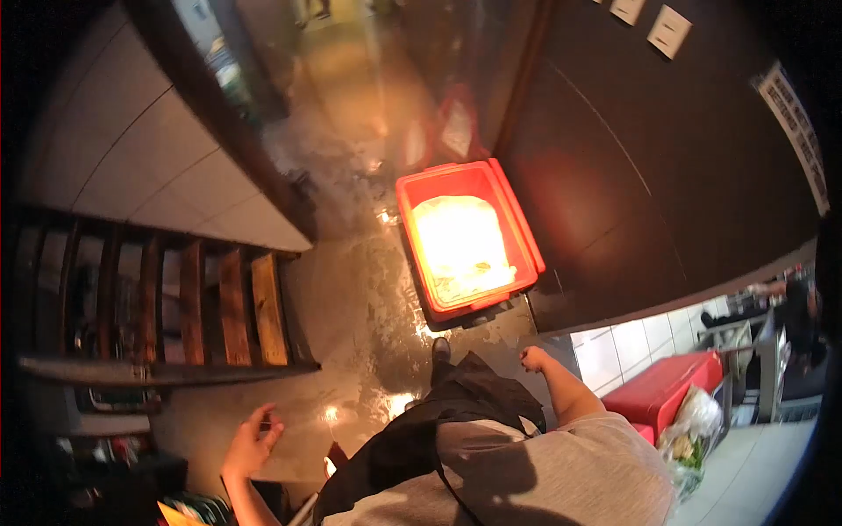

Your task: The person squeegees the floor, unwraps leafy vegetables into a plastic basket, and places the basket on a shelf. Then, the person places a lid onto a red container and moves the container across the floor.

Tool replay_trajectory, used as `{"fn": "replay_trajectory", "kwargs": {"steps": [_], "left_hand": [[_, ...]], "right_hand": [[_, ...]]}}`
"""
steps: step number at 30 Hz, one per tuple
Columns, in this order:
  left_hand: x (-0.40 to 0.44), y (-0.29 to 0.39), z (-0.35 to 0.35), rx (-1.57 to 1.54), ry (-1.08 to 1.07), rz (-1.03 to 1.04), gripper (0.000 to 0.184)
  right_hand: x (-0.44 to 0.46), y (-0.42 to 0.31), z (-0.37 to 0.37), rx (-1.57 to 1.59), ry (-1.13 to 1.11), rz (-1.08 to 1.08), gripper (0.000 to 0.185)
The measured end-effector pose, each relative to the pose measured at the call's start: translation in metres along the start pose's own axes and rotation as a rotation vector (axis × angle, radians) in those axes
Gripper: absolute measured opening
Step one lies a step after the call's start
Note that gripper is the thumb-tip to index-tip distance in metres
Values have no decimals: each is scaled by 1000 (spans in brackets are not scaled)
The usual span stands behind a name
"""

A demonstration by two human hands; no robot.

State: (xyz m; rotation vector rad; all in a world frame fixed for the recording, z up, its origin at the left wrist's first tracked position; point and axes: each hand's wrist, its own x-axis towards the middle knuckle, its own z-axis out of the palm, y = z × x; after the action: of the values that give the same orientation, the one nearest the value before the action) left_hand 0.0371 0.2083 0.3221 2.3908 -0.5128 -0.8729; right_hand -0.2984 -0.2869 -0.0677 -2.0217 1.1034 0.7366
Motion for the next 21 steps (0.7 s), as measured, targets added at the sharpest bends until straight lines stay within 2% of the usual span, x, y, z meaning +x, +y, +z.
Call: {"fn": "replay_trajectory", "kwargs": {"steps": [2,4,6,10,12,14,16,21], "left_hand": [[44,7,3,-105,-113,-9,39],[95,-17,22,-287,-173,72,34],[149,-53,46,-418,-203,84,31],[211,-193,107,175,-58,196,24],[214,-229,133,311,-179,76,24],[208,-240,155,318,-342,-112,24],[211,-237,165,302,-457,-233,26],[255,-224,156,259,-584,-248,30]], "right_hand": [[-9,-2,3,3,-66,95,14],[-18,-12,0,14,-70,155,15],[4,-4,6,90,-17,109,14],[29,-33,-8,151,155,83,15],[50,-46,-14,188,198,-11,18],[63,-69,-34,211,220,60,20],[66,-88,-53,281,289,7,22],[63,-120,-97,390,386,-51,23]]}}
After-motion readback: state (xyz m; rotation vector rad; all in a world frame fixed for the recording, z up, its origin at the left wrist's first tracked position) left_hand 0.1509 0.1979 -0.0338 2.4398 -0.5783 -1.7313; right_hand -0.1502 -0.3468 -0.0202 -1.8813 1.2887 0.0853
